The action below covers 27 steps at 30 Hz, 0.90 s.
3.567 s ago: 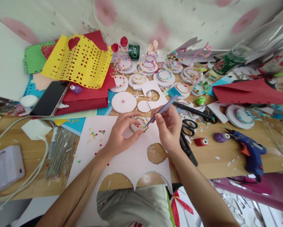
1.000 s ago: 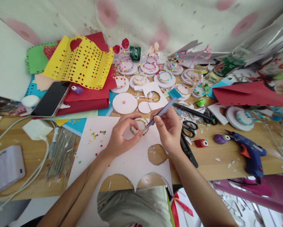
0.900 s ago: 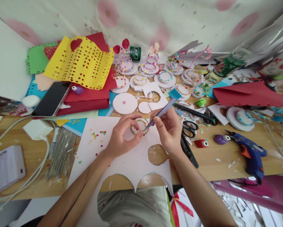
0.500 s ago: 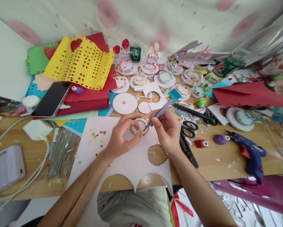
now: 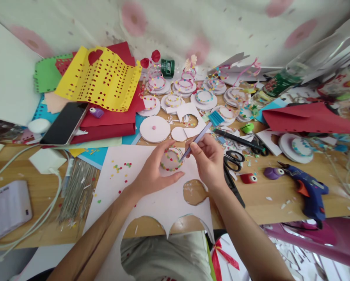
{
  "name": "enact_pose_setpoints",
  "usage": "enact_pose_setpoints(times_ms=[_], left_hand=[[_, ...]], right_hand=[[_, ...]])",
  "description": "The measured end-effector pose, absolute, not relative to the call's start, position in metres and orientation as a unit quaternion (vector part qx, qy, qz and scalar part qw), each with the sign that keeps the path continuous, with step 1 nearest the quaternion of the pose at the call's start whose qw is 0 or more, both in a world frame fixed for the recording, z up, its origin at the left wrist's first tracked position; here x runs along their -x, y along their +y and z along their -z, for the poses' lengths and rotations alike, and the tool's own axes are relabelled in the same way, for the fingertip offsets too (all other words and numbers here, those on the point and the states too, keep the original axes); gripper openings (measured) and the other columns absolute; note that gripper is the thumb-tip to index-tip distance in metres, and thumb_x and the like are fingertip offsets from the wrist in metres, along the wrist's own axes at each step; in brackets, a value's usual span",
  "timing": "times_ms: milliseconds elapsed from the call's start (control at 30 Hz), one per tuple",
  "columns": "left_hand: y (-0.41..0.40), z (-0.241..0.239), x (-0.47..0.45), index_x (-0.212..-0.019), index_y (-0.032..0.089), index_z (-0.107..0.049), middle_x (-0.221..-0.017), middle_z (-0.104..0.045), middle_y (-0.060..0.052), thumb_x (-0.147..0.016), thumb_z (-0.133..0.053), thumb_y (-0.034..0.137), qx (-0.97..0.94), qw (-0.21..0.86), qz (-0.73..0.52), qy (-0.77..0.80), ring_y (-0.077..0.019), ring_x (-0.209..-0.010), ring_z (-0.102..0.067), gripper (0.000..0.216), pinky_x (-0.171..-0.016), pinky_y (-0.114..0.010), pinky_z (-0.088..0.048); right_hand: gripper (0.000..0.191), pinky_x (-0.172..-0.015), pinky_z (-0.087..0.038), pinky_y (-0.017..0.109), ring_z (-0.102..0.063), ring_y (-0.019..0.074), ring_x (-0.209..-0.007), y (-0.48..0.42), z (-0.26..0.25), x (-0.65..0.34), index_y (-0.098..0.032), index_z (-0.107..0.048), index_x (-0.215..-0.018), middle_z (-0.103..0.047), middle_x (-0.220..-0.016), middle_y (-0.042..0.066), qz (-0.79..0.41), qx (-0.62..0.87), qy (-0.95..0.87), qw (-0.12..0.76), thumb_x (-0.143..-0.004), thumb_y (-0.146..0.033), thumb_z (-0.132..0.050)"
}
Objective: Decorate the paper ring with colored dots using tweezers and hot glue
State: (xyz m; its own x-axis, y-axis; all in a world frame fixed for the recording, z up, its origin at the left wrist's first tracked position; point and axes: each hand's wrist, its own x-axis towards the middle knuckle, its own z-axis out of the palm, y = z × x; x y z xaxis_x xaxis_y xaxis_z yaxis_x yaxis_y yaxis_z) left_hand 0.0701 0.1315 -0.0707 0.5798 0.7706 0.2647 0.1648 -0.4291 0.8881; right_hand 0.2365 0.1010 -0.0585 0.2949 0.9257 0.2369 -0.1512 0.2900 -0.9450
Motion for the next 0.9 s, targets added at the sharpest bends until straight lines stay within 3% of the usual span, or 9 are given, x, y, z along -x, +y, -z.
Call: enact_pose_setpoints(times_ms=[367,667,900], left_hand=[[0.131,0.073,-0.072,-0.135,0.026,-0.046,-0.134,-0.058,-0.012,-0.077,-0.078,0.026,-0.756,0.476,-0.340,0.294,-0.0294,-0.124,-0.057,0.066,-0.106,-0.049,-0.046],[0.130,0.073,-0.071,-0.127,0.021,-0.050,-0.126,-0.062,-0.009,-0.081,-0.076,0.029,-0.757,0.471,-0.324,0.318,-0.0260,-0.117,-0.060,0.053,-0.101,-0.039,-0.048],[0.132,0.073,-0.068,-0.120,0.021,-0.054,-0.120,-0.066,-0.007,-0.083,-0.064,0.016,-0.759,0.466,-0.328,0.316,-0.0233,-0.111,-0.063,0.040,-0.097,-0.036,-0.050]], right_hand=[[0.015,-0.057,-0.046,0.025,-0.054,0.0119,-0.063,0.099,0.057,-0.234,-0.019,-0.063,-0.084,-0.059,-0.073,-0.001,-0.412,0.403,-0.475,0.665,-0.088,-0.033,-0.068],[0.027,-0.057,-0.044,0.026,-0.051,0.0126,-0.061,0.096,0.051,-0.232,-0.020,-0.059,-0.078,-0.055,-0.068,-0.001,-0.414,0.433,-0.494,0.630,-0.087,-0.043,-0.069],[0.019,-0.058,-0.044,0.025,-0.051,0.0123,-0.063,0.093,0.046,-0.232,-0.020,-0.060,-0.083,-0.054,-0.070,-0.001,-0.424,0.426,-0.501,0.623,-0.090,-0.037,-0.066]])
